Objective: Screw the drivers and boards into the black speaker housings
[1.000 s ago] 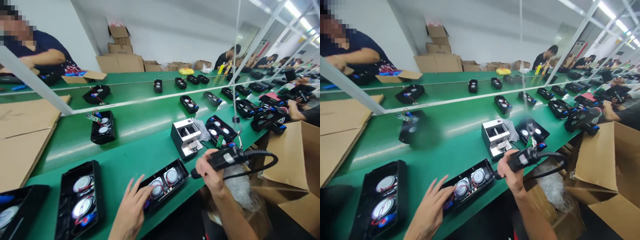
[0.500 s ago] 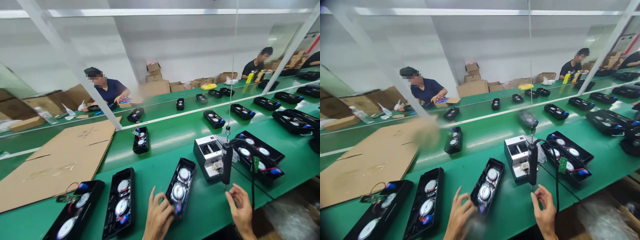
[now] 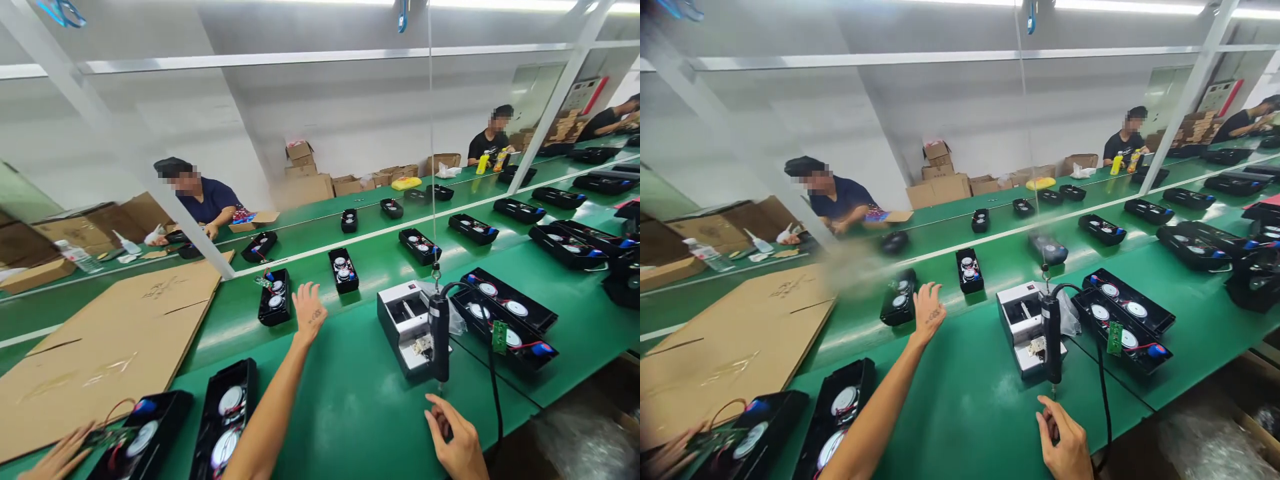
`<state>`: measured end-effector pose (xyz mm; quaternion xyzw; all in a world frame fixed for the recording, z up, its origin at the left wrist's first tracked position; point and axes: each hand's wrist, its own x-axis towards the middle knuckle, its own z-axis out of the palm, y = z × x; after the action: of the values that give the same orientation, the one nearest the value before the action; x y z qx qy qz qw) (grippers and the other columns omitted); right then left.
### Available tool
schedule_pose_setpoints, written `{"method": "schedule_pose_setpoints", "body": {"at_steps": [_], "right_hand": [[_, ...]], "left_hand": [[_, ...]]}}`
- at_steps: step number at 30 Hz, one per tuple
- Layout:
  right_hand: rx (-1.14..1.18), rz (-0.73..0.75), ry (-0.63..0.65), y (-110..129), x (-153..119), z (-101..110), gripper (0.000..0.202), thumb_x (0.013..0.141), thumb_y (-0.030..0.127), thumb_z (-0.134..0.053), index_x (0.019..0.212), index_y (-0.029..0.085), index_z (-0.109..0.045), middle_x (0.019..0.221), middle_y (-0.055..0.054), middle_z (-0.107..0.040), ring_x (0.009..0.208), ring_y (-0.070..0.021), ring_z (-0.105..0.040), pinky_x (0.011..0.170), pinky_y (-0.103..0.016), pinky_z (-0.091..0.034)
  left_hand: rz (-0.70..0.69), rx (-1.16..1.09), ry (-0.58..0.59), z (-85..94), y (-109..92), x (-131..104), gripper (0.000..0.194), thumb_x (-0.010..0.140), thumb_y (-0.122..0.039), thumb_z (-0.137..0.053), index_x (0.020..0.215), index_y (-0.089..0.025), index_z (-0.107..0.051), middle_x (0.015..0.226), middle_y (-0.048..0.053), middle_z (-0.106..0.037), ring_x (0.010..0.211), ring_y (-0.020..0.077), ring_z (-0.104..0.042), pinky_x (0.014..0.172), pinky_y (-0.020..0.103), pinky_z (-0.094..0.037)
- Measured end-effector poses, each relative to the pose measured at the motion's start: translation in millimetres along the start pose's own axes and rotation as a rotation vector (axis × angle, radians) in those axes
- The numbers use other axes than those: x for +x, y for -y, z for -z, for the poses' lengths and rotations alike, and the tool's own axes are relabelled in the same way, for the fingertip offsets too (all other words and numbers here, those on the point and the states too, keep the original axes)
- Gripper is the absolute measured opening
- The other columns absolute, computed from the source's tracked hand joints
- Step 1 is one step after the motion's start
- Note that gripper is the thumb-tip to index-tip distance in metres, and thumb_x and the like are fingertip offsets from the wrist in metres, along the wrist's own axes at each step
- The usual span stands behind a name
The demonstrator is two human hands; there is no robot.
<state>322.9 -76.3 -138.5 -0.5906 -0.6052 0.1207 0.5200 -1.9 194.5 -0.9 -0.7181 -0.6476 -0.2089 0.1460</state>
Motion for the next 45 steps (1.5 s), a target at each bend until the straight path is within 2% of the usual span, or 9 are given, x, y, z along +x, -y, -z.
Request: {"method": "schedule_pose_setpoints", "body": {"at_steps": [5,10,15,21,28,33,39,41,45], "right_hand": [[-0.047,0.062,0.044,-3.2,0.9,-4.0,0.021,0.100,0.037,-0.066,0.114,0.028,-0.079,0.075,-0.002,-0.076,0.051,-0.0202,-0.069,0.054,-0.032,-0.063],[-0.040,-0.012,0.049,-2.8,2.3,-3.3,0.024,0.099,0.042,-0.066,0.111,0.026,-0.079,0.079,-0.002,-0.077,0.053,-0.0195,-0.070,0.056,-0.033,-0.064],[0.113,-0.254,0.092,8.8,8.4,-3.3,0.038,0.090,0.053,-0.074,0.111,0.022,-0.081,0.086,-0.007,-0.080,0.056,-0.0206,-0.070,0.055,-0.034,-0.062],[0.687,-0.519,0.450,67.0,31.7,-43.4,0.064,0.085,0.058,-0.079,0.139,0.023,-0.073,0.135,-0.019,-0.077,0.109,-0.0326,-0.079,0.090,-0.048,-0.068],[0.493,-0.420,0.614,103.8,54.5,-81.3,0.094,0.073,0.027,-0.085,0.162,0.026,-0.054,0.161,-0.017,-0.056,0.119,-0.0301,-0.071,0.100,-0.048,-0.065],[0.348,-0.134,0.946,103.1,95.8,-61.4,0.092,0.065,0.008,-0.074,0.156,0.019,-0.064,0.149,-0.016,-0.071,0.123,-0.0330,-0.075,0.100,-0.040,-0.064],[0.208,0.168,1.540,115.1,173.5,-57.0,0.086,0.061,-0.006,-0.055,0.137,0.026,-0.079,0.122,0.001,-0.086,0.114,-0.0237,-0.081,0.092,-0.024,-0.059],[0.152,0.222,1.519,118.8,179.1,-54.2,0.084,0.060,-0.008,-0.054,0.131,0.027,-0.082,0.120,0.001,-0.086,0.113,-0.0234,-0.081,0.092,-0.025,-0.059],[0.064,0.284,1.071,124.4,148.5,-25.3,0.062,0.071,-0.007,-0.061,0.121,0.022,-0.083,0.127,-0.008,-0.083,0.121,-0.0287,-0.076,0.108,-0.040,-0.058]], "left_hand": [[0.146,0.142,0.193,29.1,79.9,3.8,0.045,0.103,-0.044,-0.071,0.139,-0.019,-0.064,0.141,0.012,-0.067,0.121,0.0268,-0.069,0.101,0.051,-0.062],[0.025,0.129,0.372,53.2,103.2,11.8,0.044,0.103,-0.044,-0.070,0.138,-0.019,-0.064,0.140,0.011,-0.067,0.120,0.0263,-0.069,0.101,0.050,-0.062],[-0.116,0.094,0.382,78.0,81.5,-18.2,0.040,0.102,-0.042,-0.072,0.134,-0.019,-0.066,0.135,0.011,-0.069,0.119,0.0263,-0.069,0.102,0.050,-0.061],[-0.344,-0.051,0.330,123.4,24.1,-152.0,0.034,0.084,-0.020,-0.078,0.117,-0.029,-0.072,0.105,0.004,-0.076,0.112,0.0274,-0.065,0.109,0.049,-0.053],[-0.539,-0.204,0.006,108.4,-48.4,-265.9,0.021,0.088,-0.016,-0.072,0.103,-0.030,-0.071,0.082,-0.003,-0.072,0.088,0.0210,-0.066,0.116,0.043,-0.052],[-0.492,-0.413,-0.036,120.8,-64.9,-277.5,0.021,0.097,-0.027,-0.073,0.118,-0.030,-0.072,0.098,0.000,-0.077,0.109,0.0225,-0.070,0.117,0.044,-0.056],[-0.311,-0.427,-0.093,136.9,-35.7,-259.1,0.022,0.103,-0.019,-0.062,0.120,-0.028,-0.073,0.119,0.005,-0.078,0.128,0.0259,-0.067,0.116,0.052,-0.058],[-0.263,-0.453,-0.038,129.0,-26.4,-259.9,0.019,0.106,-0.025,-0.059,0.115,-0.029,-0.075,0.125,0.006,-0.077,0.134,0.0280,-0.066,0.111,0.053,-0.062],[-0.117,-0.529,0.098,110.2,-17.7,-270.4,0.028,0.110,-0.031,-0.050,0.109,-0.030,-0.078,0.132,0.004,-0.076,0.137,0.0275,-0.067,0.107,0.051,-0.066]]}}
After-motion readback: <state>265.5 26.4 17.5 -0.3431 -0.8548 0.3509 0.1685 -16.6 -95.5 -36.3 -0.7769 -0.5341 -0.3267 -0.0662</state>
